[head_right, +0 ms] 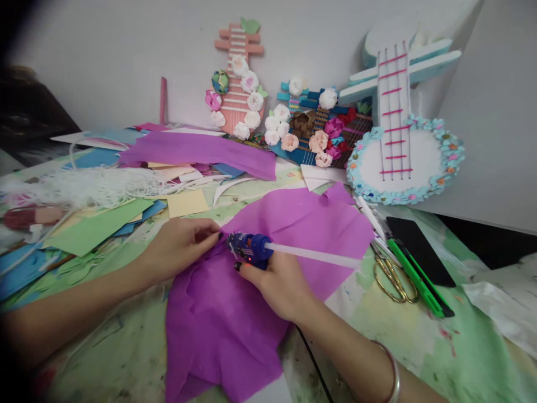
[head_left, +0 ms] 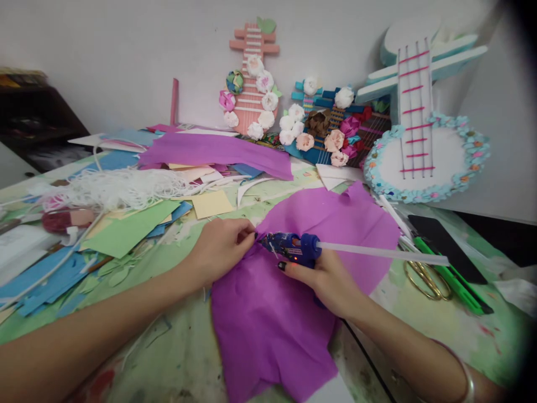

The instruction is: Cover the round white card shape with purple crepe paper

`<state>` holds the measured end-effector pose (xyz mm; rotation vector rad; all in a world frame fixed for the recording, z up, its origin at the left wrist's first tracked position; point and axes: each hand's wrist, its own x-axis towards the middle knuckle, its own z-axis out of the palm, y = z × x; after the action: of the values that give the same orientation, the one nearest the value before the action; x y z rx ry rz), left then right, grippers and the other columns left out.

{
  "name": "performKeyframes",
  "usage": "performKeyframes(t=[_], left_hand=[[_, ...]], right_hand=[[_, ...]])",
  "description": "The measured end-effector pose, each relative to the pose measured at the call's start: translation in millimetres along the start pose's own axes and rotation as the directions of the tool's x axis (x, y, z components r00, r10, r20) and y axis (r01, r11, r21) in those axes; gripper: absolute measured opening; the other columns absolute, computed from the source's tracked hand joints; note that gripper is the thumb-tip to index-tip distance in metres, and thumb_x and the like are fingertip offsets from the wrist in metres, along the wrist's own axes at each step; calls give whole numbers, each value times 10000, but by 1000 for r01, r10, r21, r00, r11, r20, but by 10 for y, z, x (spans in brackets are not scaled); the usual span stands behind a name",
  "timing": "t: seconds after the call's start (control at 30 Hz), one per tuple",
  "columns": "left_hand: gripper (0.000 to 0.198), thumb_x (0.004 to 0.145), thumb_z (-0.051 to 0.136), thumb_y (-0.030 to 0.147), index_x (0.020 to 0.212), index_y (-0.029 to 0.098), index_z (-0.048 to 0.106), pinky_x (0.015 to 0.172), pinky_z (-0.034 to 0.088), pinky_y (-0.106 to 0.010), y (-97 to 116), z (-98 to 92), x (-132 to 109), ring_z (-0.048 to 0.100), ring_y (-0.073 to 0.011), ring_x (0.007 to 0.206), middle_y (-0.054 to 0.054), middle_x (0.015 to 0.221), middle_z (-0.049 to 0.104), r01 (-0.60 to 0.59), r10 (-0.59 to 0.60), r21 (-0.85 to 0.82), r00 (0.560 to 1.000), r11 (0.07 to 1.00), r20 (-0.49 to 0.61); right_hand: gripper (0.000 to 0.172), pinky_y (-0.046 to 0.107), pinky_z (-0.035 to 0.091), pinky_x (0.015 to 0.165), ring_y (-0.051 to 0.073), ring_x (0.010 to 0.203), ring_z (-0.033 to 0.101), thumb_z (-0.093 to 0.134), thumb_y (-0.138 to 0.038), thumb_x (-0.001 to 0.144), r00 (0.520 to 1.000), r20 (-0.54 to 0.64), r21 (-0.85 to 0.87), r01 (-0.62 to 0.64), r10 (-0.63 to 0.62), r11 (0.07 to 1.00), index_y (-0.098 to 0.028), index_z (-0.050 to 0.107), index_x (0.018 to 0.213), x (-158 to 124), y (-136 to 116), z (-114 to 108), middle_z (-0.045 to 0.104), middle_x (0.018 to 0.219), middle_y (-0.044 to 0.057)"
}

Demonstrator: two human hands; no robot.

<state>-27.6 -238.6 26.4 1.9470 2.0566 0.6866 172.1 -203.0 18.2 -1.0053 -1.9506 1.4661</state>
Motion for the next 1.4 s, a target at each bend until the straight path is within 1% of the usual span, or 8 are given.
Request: performKeyframes(t=[0.1,0.3,0.4,0.53,0.9,1.0,1.2,1.4], left_hand=[[196,791,487,246,784,202,677,586,352,-245,0,-2,-4,603,-153,649,4,721,697,1,-1,-9,1000,1000,-11],[200,800,486,259,794,217,681,572,336,-242,-9,-11,-17,596,-144,636,18,727,697,-15,15,13,1000,1000,-26],[207,806,489,269,822,230,692,582,344,-244,-4,-13,-20,601,-142,645,26,745,704,-21,21,9,1000,1000,-22],[212,811,493,274,836,241,701,585,350,-245,13,-11,-26,607,-140,651,36,745,706,-29,29,8,1000,1000,-5],[228,829,480,275,849,232,704,603,376,-248,39,25,-67,626,-155,691,20,796,716,-102,102,85,995,991,6],[237,835,472,274,865,231,704,612,388,-251,37,30,-68,629,-161,703,11,818,718,-115,114,97,993,989,15],[244,836,467,275,881,233,703,626,413,-245,17,40,-68,633,-163,736,6,856,721,-147,146,62,989,987,14],[219,837,497,265,870,229,710,636,421,-238,7,55,-66,611,-150,744,1,855,702,-211,211,-13,977,977,37]], right_hand=[[256,271,444,677,173,782,586,614,-236,749,1000,12,-17,-2,2,1000,-195,657,998,19,1,21,682,867,-5],[369,320,453,824,208,939,596,609,-236,758,998,61,-34,-20,22,999,-231,630,1126,22,4,9,684,1031,2],[374,332,468,804,221,914,602,616,-252,752,998,56,-93,-35,41,995,-228,636,1125,17,32,-5,688,1001,12],[384,329,480,777,217,880,606,622,-257,744,998,39,-111,-48,52,993,-230,633,1127,-22,43,-31,688,979,10],[246,320,490,744,215,840,610,643,-264,715,994,-20,-122,-110,109,986,-206,673,952,-204,62,-123,683,834,13],[239,337,487,779,228,886,606,644,-272,721,993,-14,-108,-117,116,987,-208,673,950,-244,55,-144,684,864,18],[323,388,459,865,247,961,592,642,-290,733,987,5,-60,-157,158,986,-220,648,1048,-307,13,-161,676,1006,23],[315,405,445,894,262,999,578,636,-297,731,981,12,-40,-191,191,981,-223,652,1037,-365,6,-168,674,1004,27]])
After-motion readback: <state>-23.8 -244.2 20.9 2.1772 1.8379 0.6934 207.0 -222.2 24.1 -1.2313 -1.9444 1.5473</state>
